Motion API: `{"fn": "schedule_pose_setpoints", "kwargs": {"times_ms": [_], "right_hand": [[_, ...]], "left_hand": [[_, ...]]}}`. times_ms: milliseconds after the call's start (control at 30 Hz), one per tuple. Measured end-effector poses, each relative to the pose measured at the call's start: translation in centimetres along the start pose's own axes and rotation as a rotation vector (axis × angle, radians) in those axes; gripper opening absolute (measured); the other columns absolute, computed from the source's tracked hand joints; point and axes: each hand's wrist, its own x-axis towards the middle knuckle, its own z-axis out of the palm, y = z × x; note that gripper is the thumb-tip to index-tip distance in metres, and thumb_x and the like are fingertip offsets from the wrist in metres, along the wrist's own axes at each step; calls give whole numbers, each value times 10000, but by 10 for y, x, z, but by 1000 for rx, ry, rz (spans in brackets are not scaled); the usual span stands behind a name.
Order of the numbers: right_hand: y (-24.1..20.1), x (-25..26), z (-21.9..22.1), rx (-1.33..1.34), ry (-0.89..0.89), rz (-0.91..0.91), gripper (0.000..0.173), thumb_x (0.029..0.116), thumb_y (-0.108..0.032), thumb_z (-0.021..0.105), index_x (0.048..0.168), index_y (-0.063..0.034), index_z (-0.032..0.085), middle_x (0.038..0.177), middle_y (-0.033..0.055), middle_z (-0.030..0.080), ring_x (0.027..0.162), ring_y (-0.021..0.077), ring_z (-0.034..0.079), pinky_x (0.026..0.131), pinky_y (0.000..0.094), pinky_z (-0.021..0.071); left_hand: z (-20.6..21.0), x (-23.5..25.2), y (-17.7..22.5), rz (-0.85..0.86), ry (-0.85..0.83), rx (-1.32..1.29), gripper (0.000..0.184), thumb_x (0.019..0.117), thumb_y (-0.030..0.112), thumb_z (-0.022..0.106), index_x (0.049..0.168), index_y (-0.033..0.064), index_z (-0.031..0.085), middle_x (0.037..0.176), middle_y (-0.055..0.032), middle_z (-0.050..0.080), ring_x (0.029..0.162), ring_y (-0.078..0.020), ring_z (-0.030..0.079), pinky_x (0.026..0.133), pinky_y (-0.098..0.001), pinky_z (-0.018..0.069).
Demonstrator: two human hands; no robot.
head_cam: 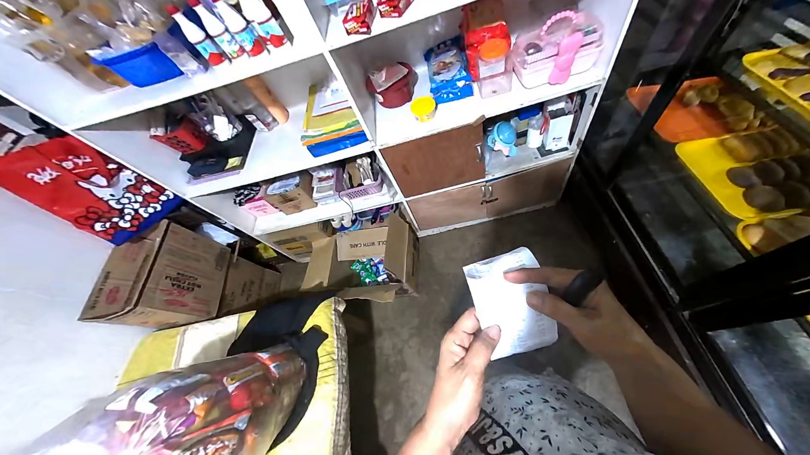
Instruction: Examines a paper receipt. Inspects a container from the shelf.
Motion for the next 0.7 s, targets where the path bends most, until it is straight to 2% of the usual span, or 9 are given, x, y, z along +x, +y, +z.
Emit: {"fn": "schedule_pose_setpoints", "kwargs": {"times_ms": [200,367,500,700], "right_hand": [[1,-3,0,-16,-12,-14,283,964,-67,580,1204,-95,726,1057,-126,732,834,-85,629,759,119,529],[1,-5,1,-10,-19,-16,288,959,-54,579,1201,-96,730,1032,-137,728,795,-95,612,729,106,518],[2,-6,1,-1,-33,-32,288,963,-49,578,1207,-83,726,1068,-117,736,862,-78,645,778,128,544],[4,-8,1,-10,-38,-28,285,962,-57,576,1201,-87,730,1060,-127,734,852,-86,636,773,121,536]], "left_hand": [[-1,-1,-2,10,-1,-5,254,1025,32,422,1162,8,634,1056,-21,723,975,-93,697,902,-314,578],[-1,-2,-2,11,3,-12,251,1024,32,424,1163,14,631,1053,-21,724,967,-94,700,898,-312,580],[-2,-2,-2,3,8,-6,262,1022,26,415,1174,6,627,1064,-22,723,976,-92,697,903,-306,576],[-2,-2,-3,-5,19,-9,264,1021,22,412,1169,7,630,1062,-21,724,973,-89,698,898,-305,578]]}}
